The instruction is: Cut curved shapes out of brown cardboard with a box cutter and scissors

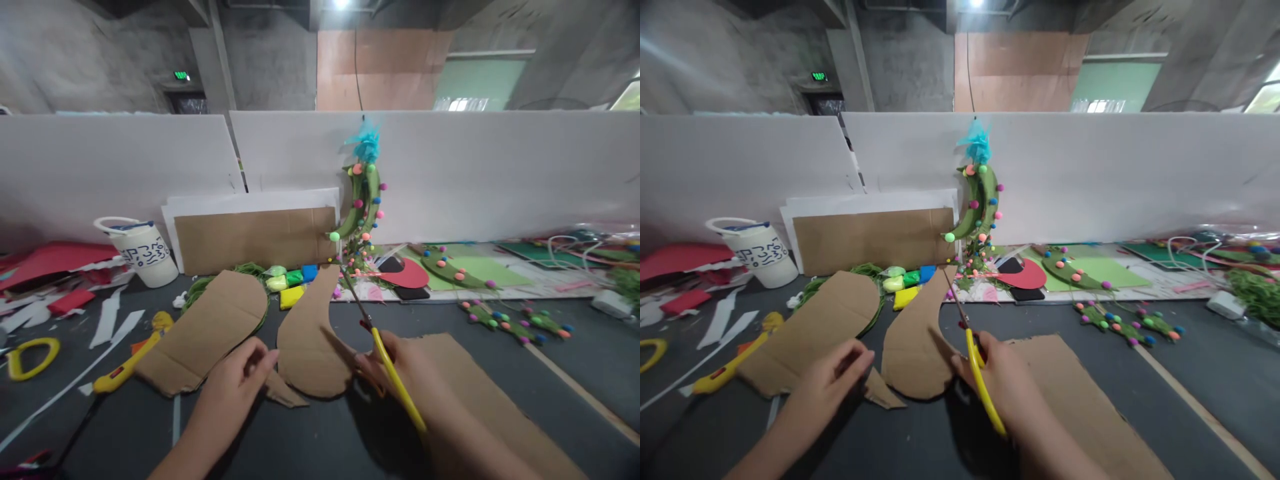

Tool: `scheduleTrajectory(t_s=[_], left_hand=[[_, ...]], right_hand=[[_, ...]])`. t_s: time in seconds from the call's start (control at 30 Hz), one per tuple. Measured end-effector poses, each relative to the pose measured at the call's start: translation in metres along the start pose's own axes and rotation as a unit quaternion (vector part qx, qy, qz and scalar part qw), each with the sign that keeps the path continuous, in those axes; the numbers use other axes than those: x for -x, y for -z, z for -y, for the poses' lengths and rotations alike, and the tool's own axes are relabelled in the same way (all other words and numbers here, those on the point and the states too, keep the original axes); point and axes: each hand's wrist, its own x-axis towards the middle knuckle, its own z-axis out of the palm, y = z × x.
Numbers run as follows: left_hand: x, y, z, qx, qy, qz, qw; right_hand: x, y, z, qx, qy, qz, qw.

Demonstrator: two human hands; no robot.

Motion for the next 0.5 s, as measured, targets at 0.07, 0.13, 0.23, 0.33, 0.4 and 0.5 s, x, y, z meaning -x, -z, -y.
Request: scheduleTrajectory(t_s=[0.07, 0.13, 0.23, 0.33, 0.4, 0.5], left_hand=[[-0.003, -0.002, 0.004, 0.008, -0.022, -0.016, 1.0], [-0.005, -0.006, 0.007, 0.026, -0.037, -0.014, 0.999], [-0.005, -0.011, 0.008, 0.07, -0.039, 0.005, 0.997], [-0.003, -0.012, 0.004, 0.141, -0.027, 0.01, 0.99], [0.001, -0.011, -0.002, 0.203, -0.01, 0.012, 0.979], [0.01, -0.01, -0.013, 0.287, 0.008, 0.026, 0.957]], right_hand=[[-0.009, -0.001, -0.007, 0.006, 0.003, -0.019, 1.0], [-0.015, -0.004, -0.01, 0.0, 0.008, -0.025, 1.0], [-0.016, -0.012, -0.007, -0.015, 0.015, -0.025, 0.999], [-0.012, -0.016, 0.0, -0.036, 0.031, -0.026, 0.999], [-0.008, -0.017, 0.003, -0.083, 0.05, -0.025, 0.995], [-0.005, -0.021, 0.001, -0.243, 0.087, -0.018, 0.966]])
